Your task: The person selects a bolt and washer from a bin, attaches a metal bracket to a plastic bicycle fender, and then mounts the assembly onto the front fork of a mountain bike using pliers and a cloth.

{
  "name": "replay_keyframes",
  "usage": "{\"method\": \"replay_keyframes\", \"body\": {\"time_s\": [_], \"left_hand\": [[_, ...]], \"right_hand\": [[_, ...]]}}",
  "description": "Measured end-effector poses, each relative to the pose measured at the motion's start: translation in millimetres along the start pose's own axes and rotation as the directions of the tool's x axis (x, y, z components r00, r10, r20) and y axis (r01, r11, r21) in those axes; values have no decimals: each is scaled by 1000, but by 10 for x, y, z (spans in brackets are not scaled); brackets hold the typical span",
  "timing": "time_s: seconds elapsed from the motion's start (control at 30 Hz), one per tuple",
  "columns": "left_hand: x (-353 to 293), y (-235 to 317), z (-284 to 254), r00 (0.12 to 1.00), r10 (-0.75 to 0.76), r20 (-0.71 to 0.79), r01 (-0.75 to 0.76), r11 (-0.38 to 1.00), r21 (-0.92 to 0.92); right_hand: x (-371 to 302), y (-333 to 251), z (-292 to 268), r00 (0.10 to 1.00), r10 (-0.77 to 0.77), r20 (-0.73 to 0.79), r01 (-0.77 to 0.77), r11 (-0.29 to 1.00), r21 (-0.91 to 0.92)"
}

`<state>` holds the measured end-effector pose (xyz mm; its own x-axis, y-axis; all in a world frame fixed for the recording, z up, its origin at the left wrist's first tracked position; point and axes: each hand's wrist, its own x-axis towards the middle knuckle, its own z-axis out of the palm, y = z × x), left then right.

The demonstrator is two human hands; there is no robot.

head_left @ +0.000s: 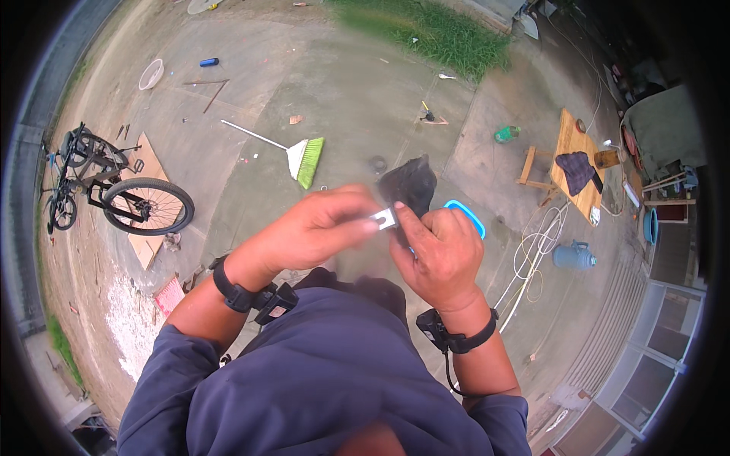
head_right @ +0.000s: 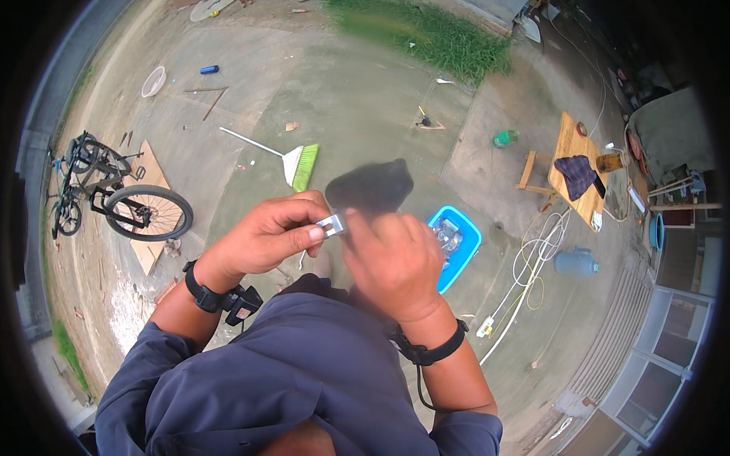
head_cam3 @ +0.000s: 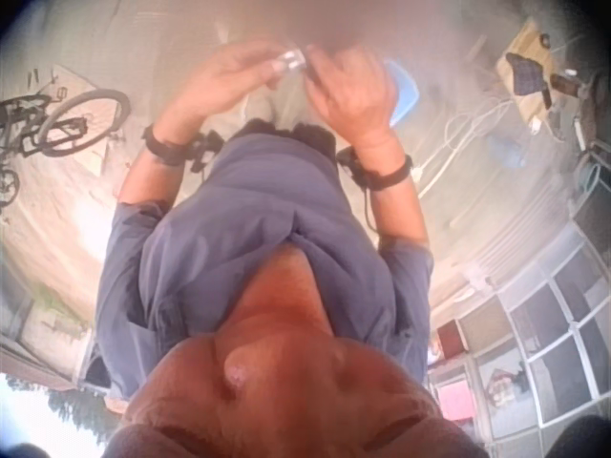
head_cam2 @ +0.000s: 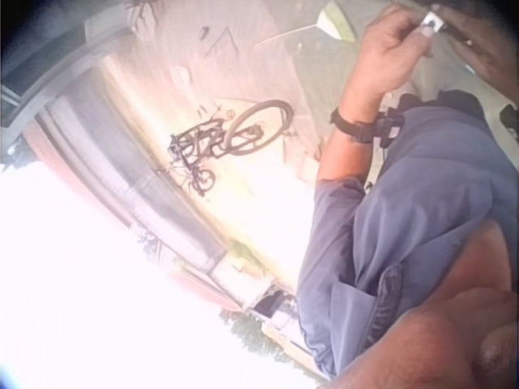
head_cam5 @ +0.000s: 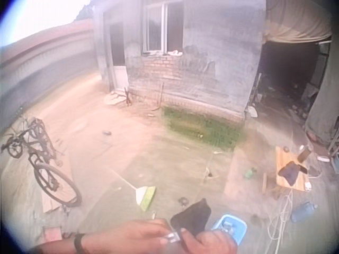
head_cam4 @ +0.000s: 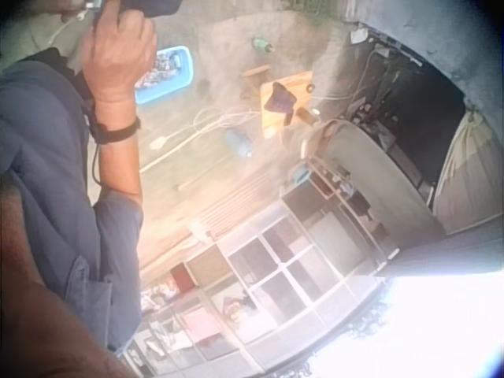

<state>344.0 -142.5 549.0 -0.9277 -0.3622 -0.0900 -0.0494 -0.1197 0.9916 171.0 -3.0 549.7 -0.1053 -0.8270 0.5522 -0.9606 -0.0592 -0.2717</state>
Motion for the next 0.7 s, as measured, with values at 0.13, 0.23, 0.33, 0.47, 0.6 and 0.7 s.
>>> {"method": "replay_keyframes", "body": {"time_s": [0.13, 0.23, 0.33, 0.47, 0.6, 0.7], "left_hand": [[-371, 68, -330, 997, 40, -72, -38, 999, 22], [-632, 73, -534, 987, 56, -153, -58, 998, -11], [-873, 65, -731, 974, 50, -223, -68, 995, -75], [-1147, 101, -928, 962, 65, -264, -85, 994, -65], [-1328, 84, -1086, 946, 77, -316, -100, 993, -57], [-1414, 32, -1154, 922, 78, -380, -102, 994, -42]], "right_hand": [[289, -359, 222, 997, -69, 41, 67, 997, 35], [475, -608, 391, 988, -148, 44, 148, 989, 5], [653, -847, 559, 975, -221, 36, 221, 975, 15], [800, -1126, 686, 959, -274, 65, 274, 962, 19], [932, -1290, 833, 945, -318, 70, 316, 948, 44], [1000, -1380, 929, 940, -321, 112, 311, 945, 100]]}}
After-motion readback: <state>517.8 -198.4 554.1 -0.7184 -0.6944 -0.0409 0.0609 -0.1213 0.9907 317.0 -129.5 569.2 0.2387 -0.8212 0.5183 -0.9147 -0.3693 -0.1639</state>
